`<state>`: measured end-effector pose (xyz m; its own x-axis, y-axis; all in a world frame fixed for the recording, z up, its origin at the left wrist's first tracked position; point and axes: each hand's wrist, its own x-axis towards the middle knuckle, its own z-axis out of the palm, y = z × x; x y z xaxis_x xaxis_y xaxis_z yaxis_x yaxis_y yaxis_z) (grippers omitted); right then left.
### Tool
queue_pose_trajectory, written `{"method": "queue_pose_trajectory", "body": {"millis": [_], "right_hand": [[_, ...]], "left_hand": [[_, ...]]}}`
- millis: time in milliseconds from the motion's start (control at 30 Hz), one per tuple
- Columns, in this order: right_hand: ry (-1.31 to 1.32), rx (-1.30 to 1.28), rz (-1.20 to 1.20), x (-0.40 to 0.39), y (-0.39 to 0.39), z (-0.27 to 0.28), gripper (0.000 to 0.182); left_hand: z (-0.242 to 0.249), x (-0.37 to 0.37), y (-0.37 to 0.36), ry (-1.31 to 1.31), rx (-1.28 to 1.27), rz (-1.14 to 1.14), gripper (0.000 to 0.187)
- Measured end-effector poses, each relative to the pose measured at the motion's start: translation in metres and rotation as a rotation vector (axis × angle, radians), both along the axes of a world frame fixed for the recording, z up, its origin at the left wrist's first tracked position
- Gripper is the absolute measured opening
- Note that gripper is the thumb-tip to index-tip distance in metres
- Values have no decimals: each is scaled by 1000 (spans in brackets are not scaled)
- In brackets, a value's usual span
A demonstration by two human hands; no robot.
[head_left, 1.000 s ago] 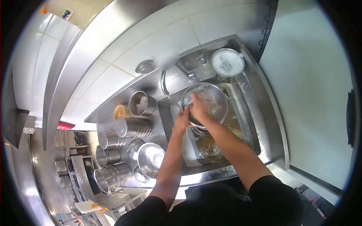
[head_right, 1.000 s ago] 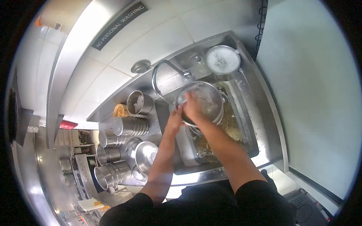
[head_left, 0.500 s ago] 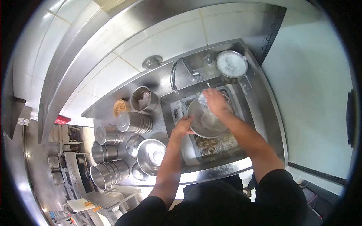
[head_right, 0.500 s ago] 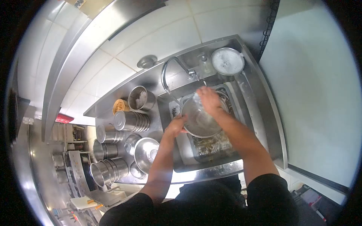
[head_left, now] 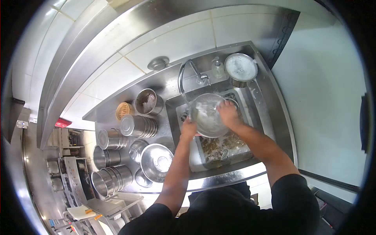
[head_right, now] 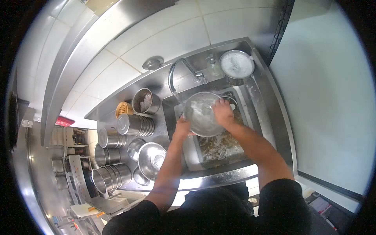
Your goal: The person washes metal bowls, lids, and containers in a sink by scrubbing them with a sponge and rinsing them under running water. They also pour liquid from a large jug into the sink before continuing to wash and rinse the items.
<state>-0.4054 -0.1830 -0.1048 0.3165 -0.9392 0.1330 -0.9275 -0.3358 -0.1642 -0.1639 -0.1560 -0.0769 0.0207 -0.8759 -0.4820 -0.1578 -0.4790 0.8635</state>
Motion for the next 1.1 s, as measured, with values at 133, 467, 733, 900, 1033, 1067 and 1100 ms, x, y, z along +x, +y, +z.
{"method": "queue_pose_trajectory", "body": {"millis": [133, 467, 733, 900, 1033, 1067, 1100], "right_hand": [[-522, 31, -57, 55, -8, 0, 38], [-555, 232, -176, 62, -8, -2, 47], [-221, 100, -159, 14, -12, 10, 41], [-754, 206, -130, 92, 25, 11, 34], [-510, 309, 111, 64, 79, 51, 30], [-506, 310, 133, 54, 81, 68, 29], [-499, 308, 155, 44, 78, 86, 29]], "left_hand": [[44, -39, -3, -465, -273, -179, 69], [39, -47, -2, -664, -470, -174, 67], [44, -21, -3, -434, -44, -194, 58], [40, -30, -11, -159, 45, 50, 53], [-66, 33, -35, -534, -31, 17, 50], [-81, 35, -32, -518, -16, 61, 47], [-95, 32, -28, -499, -4, 106, 45]]}}
